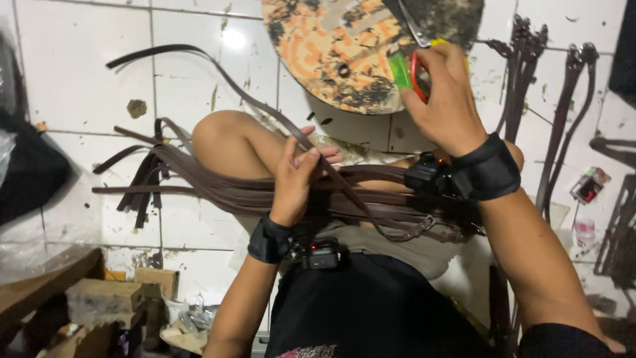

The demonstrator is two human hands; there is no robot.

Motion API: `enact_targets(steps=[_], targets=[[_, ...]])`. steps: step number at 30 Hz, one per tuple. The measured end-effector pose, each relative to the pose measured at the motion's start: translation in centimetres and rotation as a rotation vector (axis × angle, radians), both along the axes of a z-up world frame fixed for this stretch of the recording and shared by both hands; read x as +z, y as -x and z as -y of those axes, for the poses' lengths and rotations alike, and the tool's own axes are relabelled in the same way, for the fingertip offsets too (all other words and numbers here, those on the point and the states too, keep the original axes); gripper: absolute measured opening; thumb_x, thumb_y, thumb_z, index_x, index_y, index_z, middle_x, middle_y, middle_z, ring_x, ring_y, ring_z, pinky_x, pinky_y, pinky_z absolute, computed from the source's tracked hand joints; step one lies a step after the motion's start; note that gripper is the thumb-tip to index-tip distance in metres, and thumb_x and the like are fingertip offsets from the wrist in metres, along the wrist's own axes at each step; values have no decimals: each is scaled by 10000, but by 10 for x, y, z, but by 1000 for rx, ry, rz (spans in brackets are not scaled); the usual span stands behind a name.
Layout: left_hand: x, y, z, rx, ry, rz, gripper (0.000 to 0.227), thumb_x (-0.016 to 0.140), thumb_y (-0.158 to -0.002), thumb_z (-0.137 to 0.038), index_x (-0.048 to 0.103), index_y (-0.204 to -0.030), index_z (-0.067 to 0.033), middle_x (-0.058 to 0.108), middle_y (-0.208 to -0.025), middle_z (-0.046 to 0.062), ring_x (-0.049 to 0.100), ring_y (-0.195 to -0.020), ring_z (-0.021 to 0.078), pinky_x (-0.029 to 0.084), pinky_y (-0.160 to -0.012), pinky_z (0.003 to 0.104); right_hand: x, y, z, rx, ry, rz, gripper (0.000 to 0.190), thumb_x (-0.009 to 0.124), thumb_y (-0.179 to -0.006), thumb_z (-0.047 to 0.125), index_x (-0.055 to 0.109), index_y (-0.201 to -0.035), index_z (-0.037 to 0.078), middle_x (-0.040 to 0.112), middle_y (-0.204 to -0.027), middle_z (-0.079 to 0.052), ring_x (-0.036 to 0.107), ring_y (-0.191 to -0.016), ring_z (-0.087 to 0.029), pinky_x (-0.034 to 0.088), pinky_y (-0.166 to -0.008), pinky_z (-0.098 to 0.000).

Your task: Finishing the edges of leather straps by sealing them with a lighter.

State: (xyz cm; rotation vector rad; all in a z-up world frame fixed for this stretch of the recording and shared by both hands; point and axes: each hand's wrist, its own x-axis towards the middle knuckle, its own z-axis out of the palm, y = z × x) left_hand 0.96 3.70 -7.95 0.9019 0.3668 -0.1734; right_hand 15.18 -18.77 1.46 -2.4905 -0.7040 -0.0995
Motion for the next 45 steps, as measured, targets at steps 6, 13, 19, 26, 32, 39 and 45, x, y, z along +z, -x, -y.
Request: enact_targets(steps=[6,13,19,26,32,39,45], targets=[[-18,4,7,-4,-68,214,193,471,-1149,-132,443,-1315,-39,641,-1423,269,591,-1307,210,426,-1160,342,-17,33,-33,128,-47,-366,225,694,-961,234,711,-1056,30,691,-999,-167,660,-928,-348,510,-797,-450],[-10,-4,-10,-56,111,148,278,463,-1111,-237,477,-1309,-43,675,-1345,177,629,-1167,191,492,-1045,335,-32,82,-37,240,46,-861,314,653,-946,311,679,-973,-1,685,-805,-204,684,-710,-347,525,-693,-432],[-16,-26,-93,257,176,106,295,482,-1077,-316,516,-1200,-50,682,-975,117,670,-936,247,559,-915,408,-45,96,12,455,183,-927,278,647,-906,303,737,-954,44,737,-897,-150,711,-842,-334,553,-751,-410],[-7,-14,-25,32,-128,225,253,471,-1135,-292,534,-1184,-51,709,-1229,185,651,-1151,220,497,-1052,373,-33,86,-15,356,-114,-683,446,648,-938,317,644,-1261,10,718,-1065,-210,699,-961,-353,534,-830,-406],[-15,4,9,-112,44,214,238,454,-1127,-261,515,-1239,-60,671,-1315,181,634,-1191,217,492,-1060,372,-58,92,-25,293,-206,-686,340,641,-976,328,667,-1102,12,715,-982,-207,710,-916,-346,536,-804,-411],[-45,-9,-61,254,319,189,258,471,-1210,-278,521,-1203,-25,677,-1026,130,657,-951,240,541,-903,396,-70,111,10,517,182,-843,280,671,-904,318,762,-890,54,720,-911,-186,683,-908,-349,522,-801,-443],[-26,6,8,-187,-205,251,273,528,-1125,-227,631,-1157,24,721,-1076,105,672,-1030,180,531,-980,329,-45,92,-11,274,-293,-808,416,600,-998,272,617,-1289,-24,722,-1078,-115,699,-955,-200,557,-819,-354]])
